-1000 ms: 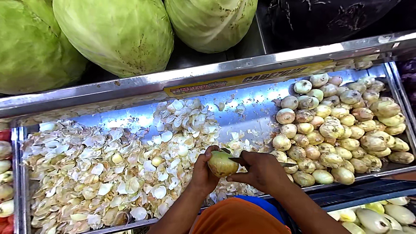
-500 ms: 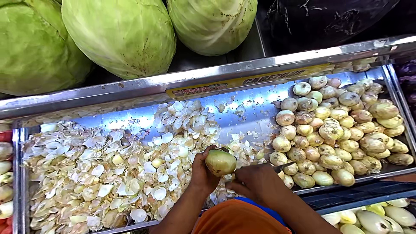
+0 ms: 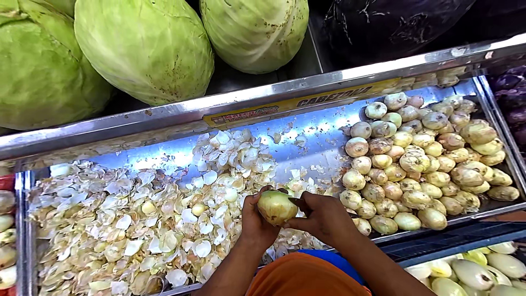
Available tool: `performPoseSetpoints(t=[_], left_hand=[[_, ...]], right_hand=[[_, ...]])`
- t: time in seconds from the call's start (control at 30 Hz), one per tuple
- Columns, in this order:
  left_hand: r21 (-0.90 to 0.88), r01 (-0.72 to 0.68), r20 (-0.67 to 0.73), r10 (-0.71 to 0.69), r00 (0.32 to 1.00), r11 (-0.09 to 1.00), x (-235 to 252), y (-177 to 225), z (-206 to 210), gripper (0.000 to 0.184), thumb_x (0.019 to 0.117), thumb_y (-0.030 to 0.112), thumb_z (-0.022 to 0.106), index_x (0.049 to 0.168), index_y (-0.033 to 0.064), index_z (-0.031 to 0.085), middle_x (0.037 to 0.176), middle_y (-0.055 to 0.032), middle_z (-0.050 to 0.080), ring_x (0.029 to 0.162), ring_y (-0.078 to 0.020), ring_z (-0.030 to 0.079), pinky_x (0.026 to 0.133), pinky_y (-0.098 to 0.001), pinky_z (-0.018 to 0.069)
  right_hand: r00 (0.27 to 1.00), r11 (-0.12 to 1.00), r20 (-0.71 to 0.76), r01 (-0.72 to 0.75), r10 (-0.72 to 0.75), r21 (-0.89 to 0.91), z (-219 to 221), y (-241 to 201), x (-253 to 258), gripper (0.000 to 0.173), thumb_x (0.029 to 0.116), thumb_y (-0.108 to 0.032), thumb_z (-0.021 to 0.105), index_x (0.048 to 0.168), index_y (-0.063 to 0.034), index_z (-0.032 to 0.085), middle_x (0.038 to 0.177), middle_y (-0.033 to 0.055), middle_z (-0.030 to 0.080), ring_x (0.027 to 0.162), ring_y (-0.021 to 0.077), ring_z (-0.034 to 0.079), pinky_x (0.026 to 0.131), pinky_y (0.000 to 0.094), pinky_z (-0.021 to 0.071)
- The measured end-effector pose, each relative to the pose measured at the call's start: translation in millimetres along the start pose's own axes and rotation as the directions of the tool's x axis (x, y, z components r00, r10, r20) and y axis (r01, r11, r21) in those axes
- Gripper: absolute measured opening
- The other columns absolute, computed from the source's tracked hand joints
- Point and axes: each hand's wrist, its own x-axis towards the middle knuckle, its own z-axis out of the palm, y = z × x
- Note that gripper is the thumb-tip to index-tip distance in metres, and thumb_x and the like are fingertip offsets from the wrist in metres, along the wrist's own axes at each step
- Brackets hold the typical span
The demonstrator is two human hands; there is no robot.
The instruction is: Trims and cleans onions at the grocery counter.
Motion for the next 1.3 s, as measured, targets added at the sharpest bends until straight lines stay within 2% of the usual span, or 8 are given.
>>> performPoseSetpoints(t=[0.27, 0.43, 0.53, 0.67, 0.77, 0.9, 1.1, 1.3], left_hand=[[0.029, -0.015, -0.097, 0.018, 0.995, 0.999, 2.0, 0.5, 3.1, 0.047, 0.0886, 0.050, 0.056, 0.115, 0.0122, 0.064, 0.112, -0.0206, 0.068, 0.098, -0.0327, 0.069, 0.078, -0.0498, 0.0578], [0.056, -0.012, -0.194, 0.022, 0.981, 0.998, 3.5, 1.6, 12.6, 0.055, 0.0956, 0.054, 0.042, 0.126, 0.0106, 0.058, 0.121, -0.0256, 0.063, 0.105, -0.0430, 0.065, 0.082, -0.0616, 0.0545], [0.045, -0.008, -0.211, 0.018, 0.977, 0.999, 5.2, 2.8, 12.7, 0.059, 0.0986, 0.055, 0.040, 0.131, 0.0082, 0.055, 0.127, -0.0288, 0.060, 0.112, -0.0474, 0.062, 0.086, -0.0643, 0.0531], [0.040, -0.007, -0.200, 0.015, 0.980, 0.999, 5.9, 3.6, 11.1, 0.063, 0.1002, 0.058, 0.037, 0.134, 0.0071, 0.053, 0.128, -0.0306, 0.059, 0.112, -0.0481, 0.063, 0.087, -0.0633, 0.0537], [-0.006, -0.013, -0.226, 0.011, 0.974, 1.000, 5.6, 2.4, 14.4, 0.066, 0.1007, 0.059, 0.038, 0.138, 0.0055, 0.050, 0.131, -0.0320, 0.057, 0.117, -0.0499, 0.060, 0.094, -0.0668, 0.0505], [0.013, -0.029, -0.226, 0.031, 0.974, 0.999, 6.4, -7.7, 18.1, 0.065, 0.1010, 0.060, 0.037, 0.133, 0.0062, 0.053, 0.120, -0.0269, 0.063, 0.105, -0.0400, 0.067, 0.086, -0.0564, 0.0564], [-0.016, -0.104, -0.251, 0.096, 0.963, 0.994, 2.9, -17.6, 26.1, 0.055, 0.1015, 0.051, 0.040, 0.128, 0.0054, 0.054, 0.114, -0.0248, 0.065, 0.099, -0.0349, 0.069, 0.081, -0.0488, 0.0585], [0.010, -0.147, -0.276, 0.144, 0.950, 0.989, 3.9, -20.3, 29.5, 0.054, 0.1028, 0.050, 0.038, 0.131, 0.0059, 0.051, 0.117, -0.0244, 0.063, 0.105, -0.0360, 0.066, 0.088, -0.0532, 0.0557]], right_hand=[[0.987, 0.977, -0.014, 0.159, -0.162, -0.145, 9.8, -1.8, -9.5, 0.062, 0.1005, -0.067, 0.043, 0.073, -0.0148, 0.061, 0.057, -0.0011, 0.051, 0.049, 0.0145, 0.055, 0.044, 0.0354, 0.0450], [0.883, 0.936, 0.328, 0.351, -0.337, 0.017, -2.9, -9.0, -18.1, 0.055, 0.1041, -0.060, 0.044, 0.080, -0.0120, 0.059, 0.063, 0.0046, 0.055, 0.057, 0.0229, 0.060, 0.050, 0.0430, 0.0477], [0.898, 0.971, 0.368, 0.226, -0.241, 0.083, -13.9, -5.0, -17.4, 0.043, 0.1026, -0.051, 0.055, 0.088, -0.0111, 0.064, 0.069, 0.0051, 0.060, 0.063, 0.0218, 0.063, 0.057, 0.0439, 0.0523], [0.878, 0.999, 0.477, -0.036, 0.043, -0.025, -37.0, -0.4, -6.5, 0.016, 0.0924, -0.022, 0.066, 0.106, -0.0125, 0.065, 0.085, 0.0052, 0.065, 0.077, 0.0223, 0.065, 0.070, 0.0452, 0.0553], [0.893, 0.987, 0.432, -0.157, 0.125, 0.038, -31.3, 9.0, -0.4, 0.032, 0.0928, -0.042, 0.072, 0.108, -0.0151, 0.065, 0.083, -0.0010, 0.062, 0.073, 0.0143, 0.060, 0.069, 0.0363, 0.0541], [0.941, 0.956, 0.249, -0.266, 0.230, 0.121, -6.2, 7.3, 3.2, 0.069, 0.0746, -0.081, 0.070, 0.096, -0.0153, 0.065, 0.069, -0.0046, 0.054, 0.059, 0.0110, 0.052, 0.060, 0.0348, 0.0502], [0.950, 0.946, 0.168, -0.287, 0.261, 0.152, 3.1, 8.7, 4.9, 0.072, 0.0731, -0.087, 0.064, 0.082, -0.0164, 0.060, 0.061, -0.0060, 0.048, 0.055, 0.0096, 0.049, 0.054, 0.0327, 0.0450], [0.955, 0.946, 0.176, -0.268, 0.237, 0.180, 10.1, 8.2, 1.7, 0.071, 0.0774, -0.087, 0.060, 0.080, -0.0160, 0.061, 0.061, -0.0050, 0.048, 0.055, 0.0111, 0.050, 0.054, 0.0354, 0.0462]])
